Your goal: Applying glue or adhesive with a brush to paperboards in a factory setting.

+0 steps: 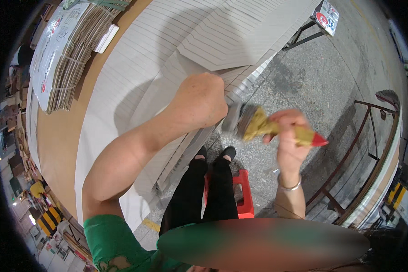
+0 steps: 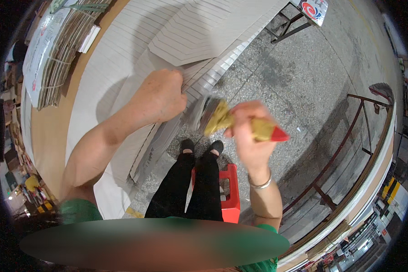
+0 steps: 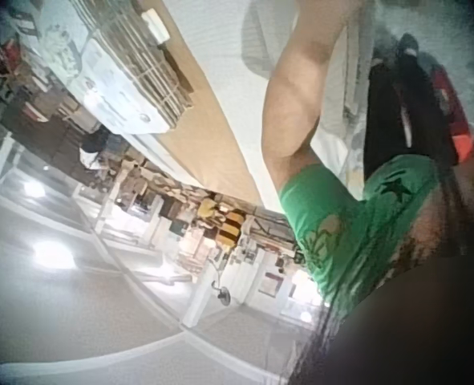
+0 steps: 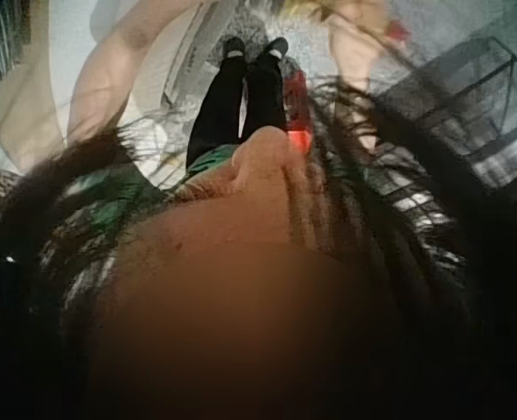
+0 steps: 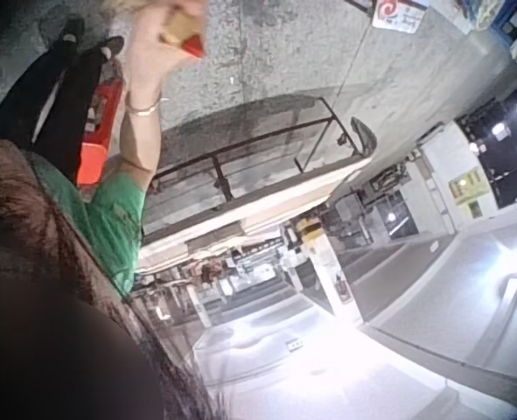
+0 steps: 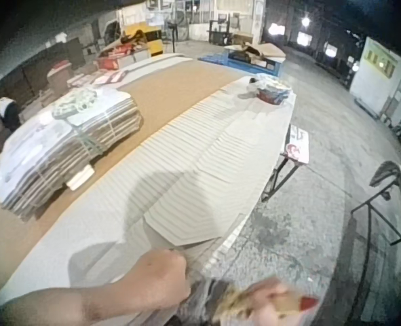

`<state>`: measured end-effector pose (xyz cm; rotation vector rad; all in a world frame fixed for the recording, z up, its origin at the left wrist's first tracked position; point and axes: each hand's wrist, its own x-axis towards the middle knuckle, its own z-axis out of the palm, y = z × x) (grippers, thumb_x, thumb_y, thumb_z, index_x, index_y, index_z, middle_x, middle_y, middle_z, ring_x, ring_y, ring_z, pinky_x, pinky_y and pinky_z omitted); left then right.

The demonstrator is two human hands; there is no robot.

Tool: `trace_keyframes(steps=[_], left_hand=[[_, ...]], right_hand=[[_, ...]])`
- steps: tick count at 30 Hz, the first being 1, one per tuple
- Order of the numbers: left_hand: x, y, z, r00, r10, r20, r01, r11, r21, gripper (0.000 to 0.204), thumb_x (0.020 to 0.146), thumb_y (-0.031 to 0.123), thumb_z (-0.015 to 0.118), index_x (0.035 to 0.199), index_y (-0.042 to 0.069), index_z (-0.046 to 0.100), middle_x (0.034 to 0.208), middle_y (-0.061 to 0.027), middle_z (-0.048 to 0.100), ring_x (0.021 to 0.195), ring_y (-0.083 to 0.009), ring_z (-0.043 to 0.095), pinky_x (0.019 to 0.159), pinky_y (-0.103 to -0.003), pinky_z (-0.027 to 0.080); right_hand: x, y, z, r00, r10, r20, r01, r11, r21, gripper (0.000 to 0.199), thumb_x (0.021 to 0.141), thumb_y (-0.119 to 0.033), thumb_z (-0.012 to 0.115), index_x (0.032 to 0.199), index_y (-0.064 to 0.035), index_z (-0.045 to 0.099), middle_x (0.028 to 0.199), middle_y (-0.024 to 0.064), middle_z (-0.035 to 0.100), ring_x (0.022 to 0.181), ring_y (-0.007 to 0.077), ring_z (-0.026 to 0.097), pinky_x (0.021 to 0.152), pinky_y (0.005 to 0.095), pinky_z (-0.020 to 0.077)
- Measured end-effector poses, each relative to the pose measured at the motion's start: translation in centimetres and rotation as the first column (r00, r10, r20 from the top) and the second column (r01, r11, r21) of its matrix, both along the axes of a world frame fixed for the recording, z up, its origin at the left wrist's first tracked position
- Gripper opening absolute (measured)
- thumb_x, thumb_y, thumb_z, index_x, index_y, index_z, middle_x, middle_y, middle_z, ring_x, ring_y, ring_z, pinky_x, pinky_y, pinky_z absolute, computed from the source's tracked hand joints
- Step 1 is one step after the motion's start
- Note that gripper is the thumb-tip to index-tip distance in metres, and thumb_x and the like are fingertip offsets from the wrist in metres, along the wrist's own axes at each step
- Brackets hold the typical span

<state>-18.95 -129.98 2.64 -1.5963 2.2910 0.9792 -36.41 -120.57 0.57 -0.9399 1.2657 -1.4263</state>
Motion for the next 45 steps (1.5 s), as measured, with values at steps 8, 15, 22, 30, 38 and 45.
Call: trace_keyframes(steps=[8,15,22,30,38,45], left_hand=[[0.2,0.4,-0.6,0.998,0.031,-0.047,-0.036,0.994,-0.099,0.013,0.062,0.006,0.055,0.062,-0.006,0.061,0.065,-0.0256,0.058,0.066,-0.0373,0.06,0.063,-0.041,0.049],[0.2,0.3,-0.7,1.0,-0.017,-0.023,0.015,0.997,-0.077,0.014,0.064,0.007,0.055,0.064,-0.005,0.062,0.065,-0.0233,0.059,0.065,-0.0354,0.061,0.062,-0.04,0.049],[-0.1,0.3,-0.1,0.998,-0.034,-0.046,0.033,0.999,-0.021,0.023,0.065,0.009,0.053,0.068,-0.012,0.06,0.07,-0.0299,0.058,0.072,-0.0394,0.06,0.071,-0.041,0.048],[-0.3,1.3,-1.2,1.0,-0.008,-0.016,0.006,0.994,-0.11,0.028,0.068,0.016,0.058,0.068,-0.012,0.059,0.068,-0.028,0.058,0.071,-0.0378,0.061,0.069,-0.041,0.048],[2.7,11.8,-3.6,0.984,-0.019,0.18,0.093,0.907,-0.41,0.075,0.069,0.047,0.067,0.101,-0.018,0.049,0.103,-0.0356,0.052,0.099,-0.0416,0.053,0.077,-0.044,0.047],[5.4,15.8,-3.6,0.818,0.228,0.528,-0.076,0.953,-0.294,0.099,0.067,0.048,0.069,0.123,-0.02,0.024,0.111,-0.0444,0.04,0.103,-0.0515,0.047,0.09,-0.044,0.041]], right_hand=[[0.6,1.7,-1.2,0.929,0.235,-0.285,-0.241,0.97,0.015,0.003,0.081,-0.002,0.052,0.081,0.0014,0.054,0.078,0.009,0.057,0.052,0.0111,0.053,0.045,0.0235,0.0438],[1.4,1.7,-0.9,0.99,0.105,-0.095,-0.096,0.991,0.093,0.008,0.084,-0.004,0.052,0.078,0.0019,0.053,0.077,0.0102,0.056,0.05,0.0122,0.055,0.042,0.0218,0.043],[1.0,1.0,-1.0,0.991,-0.022,-0.134,0.03,0.998,0.059,0.009,0.085,-0.003,0.05,0.079,0.0028,0.052,0.079,0.0105,0.056,0.051,0.0132,0.055,0.043,0.0228,0.0439],[-1.3,4.8,1.3,0.981,-0.183,-0.058,0.176,0.979,-0.107,0.013,0.085,-0.006,0.046,0.077,0.004,0.05,0.083,0.0176,0.055,0.051,0.0175,0.054,0.043,0.0258,0.0446],[-2.8,8.4,0.9,0.975,-0.224,-0.008,0.222,0.971,-0.087,0.012,0.082,-0.003,0.043,0.076,0.0041,0.049,0.083,0.0177,0.055,0.047,0.0168,0.051,0.041,0.0255,0.0432],[-0.5,8.6,0.2,0.989,-0.119,0.092,0.124,0.991,-0.054,0.013,0.084,-0.003,0.043,0.077,0.005,0.049,0.082,0.0163,0.056,0.047,0.0156,0.051,0.042,0.0249,0.0428]])
